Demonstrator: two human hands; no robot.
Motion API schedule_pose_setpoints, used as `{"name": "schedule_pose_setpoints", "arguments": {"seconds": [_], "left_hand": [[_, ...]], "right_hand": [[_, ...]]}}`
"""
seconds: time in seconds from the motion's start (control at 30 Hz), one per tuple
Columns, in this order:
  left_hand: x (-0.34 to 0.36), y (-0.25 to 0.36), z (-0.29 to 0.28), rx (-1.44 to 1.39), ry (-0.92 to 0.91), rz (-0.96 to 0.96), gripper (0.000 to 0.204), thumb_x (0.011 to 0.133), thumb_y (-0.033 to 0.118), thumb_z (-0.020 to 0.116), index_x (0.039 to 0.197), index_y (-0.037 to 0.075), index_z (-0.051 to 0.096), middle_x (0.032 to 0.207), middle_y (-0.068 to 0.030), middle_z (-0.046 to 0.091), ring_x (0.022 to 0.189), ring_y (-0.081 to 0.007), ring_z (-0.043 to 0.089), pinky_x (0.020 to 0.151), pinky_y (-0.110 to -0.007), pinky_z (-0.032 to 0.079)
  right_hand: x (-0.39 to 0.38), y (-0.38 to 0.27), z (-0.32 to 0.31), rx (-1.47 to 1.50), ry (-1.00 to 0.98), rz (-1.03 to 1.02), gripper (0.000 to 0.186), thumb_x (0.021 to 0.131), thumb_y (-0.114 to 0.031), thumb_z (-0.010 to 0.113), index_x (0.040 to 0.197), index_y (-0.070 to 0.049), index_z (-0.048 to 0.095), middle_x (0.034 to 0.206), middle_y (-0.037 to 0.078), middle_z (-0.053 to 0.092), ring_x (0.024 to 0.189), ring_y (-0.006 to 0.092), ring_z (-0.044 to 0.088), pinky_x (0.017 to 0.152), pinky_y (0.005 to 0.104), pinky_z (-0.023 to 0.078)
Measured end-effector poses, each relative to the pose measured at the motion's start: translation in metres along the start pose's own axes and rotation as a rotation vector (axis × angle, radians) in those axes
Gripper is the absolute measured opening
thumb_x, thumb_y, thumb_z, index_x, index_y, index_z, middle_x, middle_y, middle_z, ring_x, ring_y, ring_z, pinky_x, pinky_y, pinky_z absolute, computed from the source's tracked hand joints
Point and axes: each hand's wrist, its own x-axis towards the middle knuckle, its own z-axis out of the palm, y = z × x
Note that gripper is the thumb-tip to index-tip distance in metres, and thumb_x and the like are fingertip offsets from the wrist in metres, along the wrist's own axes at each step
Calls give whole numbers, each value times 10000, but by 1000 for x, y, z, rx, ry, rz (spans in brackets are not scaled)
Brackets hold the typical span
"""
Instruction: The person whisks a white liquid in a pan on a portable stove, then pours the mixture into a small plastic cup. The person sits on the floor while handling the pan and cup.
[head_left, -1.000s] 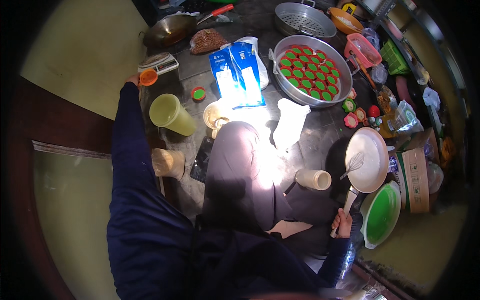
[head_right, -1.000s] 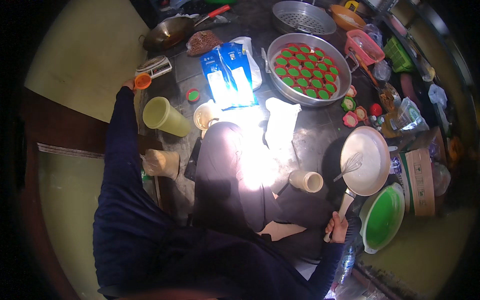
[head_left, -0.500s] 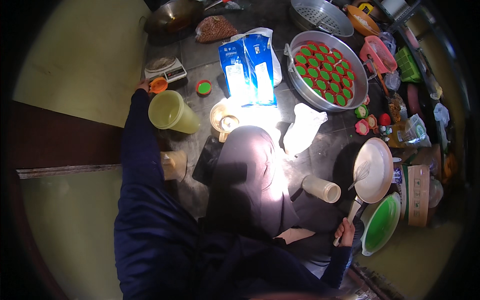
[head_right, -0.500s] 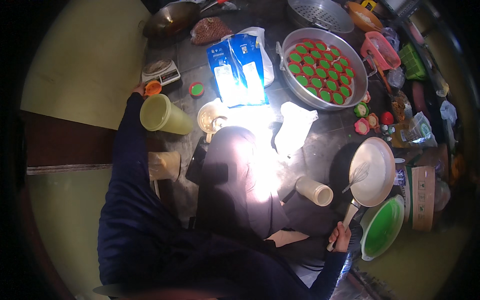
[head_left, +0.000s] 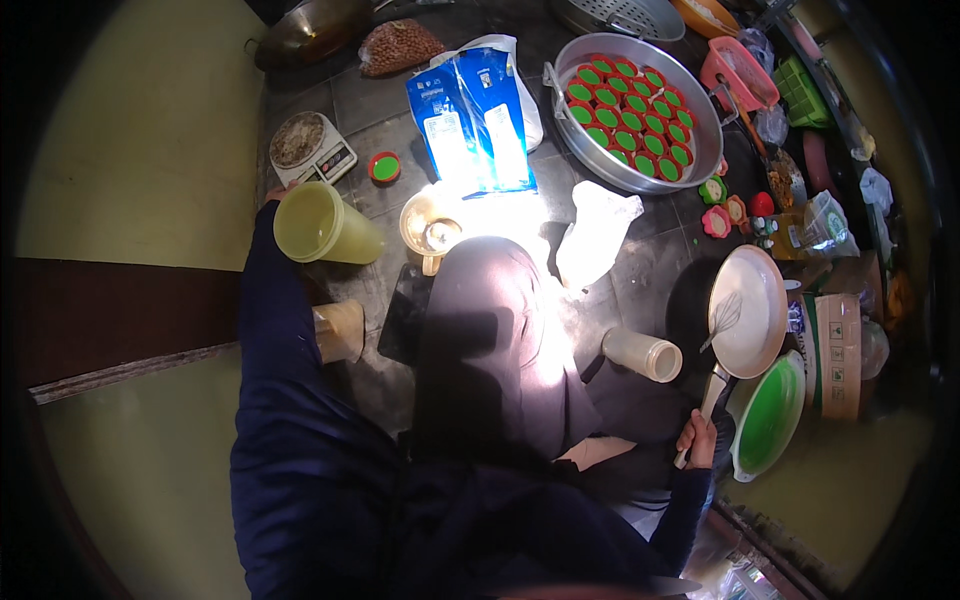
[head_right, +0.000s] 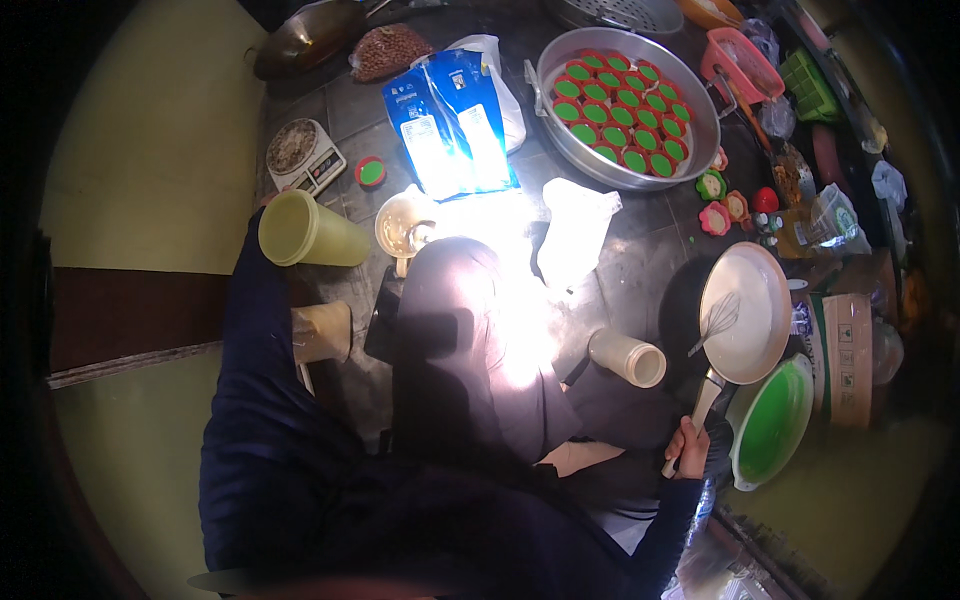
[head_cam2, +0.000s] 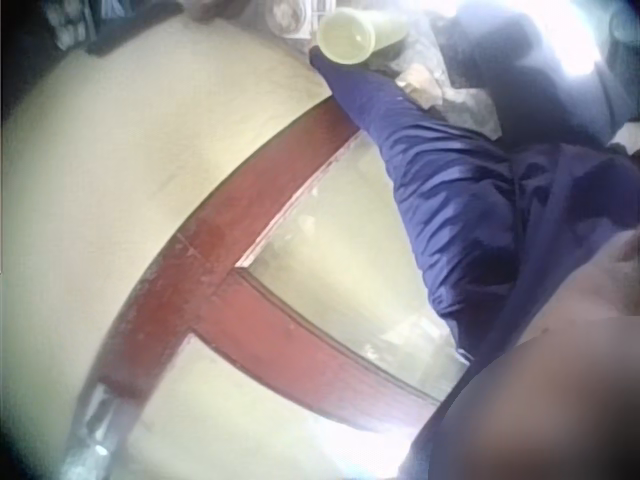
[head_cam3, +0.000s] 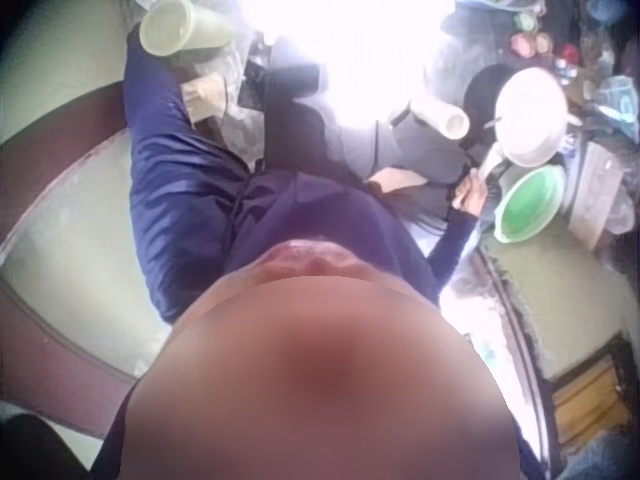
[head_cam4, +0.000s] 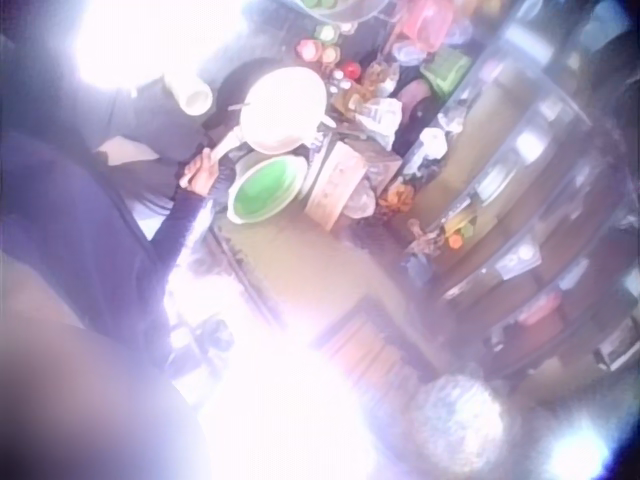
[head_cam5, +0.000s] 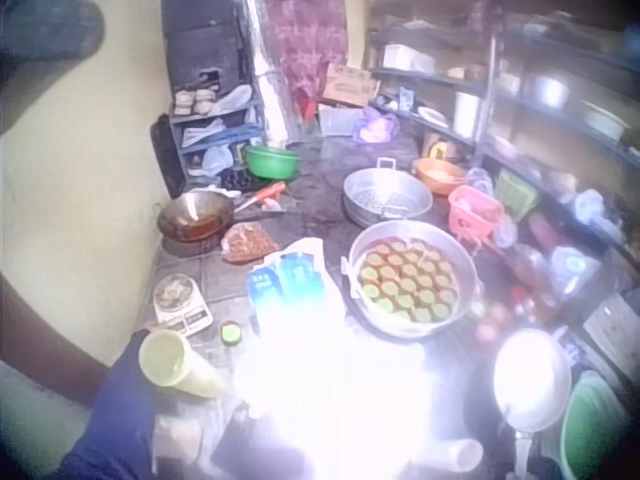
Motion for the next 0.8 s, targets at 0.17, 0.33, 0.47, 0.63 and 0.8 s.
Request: {"name": "schedule_pose_setpoints", "arguments": {"seconds": [0.17, 0.33, 0.47, 0.63, 0.8], "left_hand": [[5, 7, -11, -33, 37, 42, 585, 857, 485, 497, 1182, 2, 546, 1128, -194, 576, 982, -264, 588, 821, -371, 454], [-18, 36, -36, -265, 168, 172, 540, 849, 488, 521, 1075, 2, 592, 993, -156, 599, 843, -226, 585, 722, -368, 462], [-45, 70, -60, -454, 227, 365, 429, 844, 480, 534, 819, 54, 571, 637, -28, 473, 516, -135, 411, 484, -313, 373], [-109, 128, -102, -265, 379, 510, 414, 859, 467, 496, 867, 59, 567, 656, -13, 475, 586, -125, 504, 487, -306, 385], [-281, 187, -79, -450, 523, 1046, 515, 839, 432, 590, 1180, 47, 562, 1122, -76, 593, 1001, -165, 551, 875, -306, 431]], "right_hand": [[-3, -1, 2, 42, -13, 9, 211, 889, -227, 542, 768, -110, 414, 505, -33, 349, 366, 75, 347, 351, 238, 334], [-7, 0, 3, 61, -37, -33, 213, 883, -224, 556, 777, -106, 414, 510, -30, 358, 370, 77, 353, 353, 238, 340], [-8, 1, 2, 69, -22, -21, 202, 868, -203, 573, 791, -85, 429, 522, -20, 380, 380, 81, 368, 363, 242, 353], [-5, 5, -1, 103, -48, -62, 183, 856, -186, 590, 819, -64, 459, 525, -20, 388, 381, 80, 370, 363, 241, 353], [-5, 11, -3, 113, -87, -99, 173, 851, -179, 597, 823, -72, 464, 529, -26, 392, 382, 72, 366, 349, 233, 332]]}}
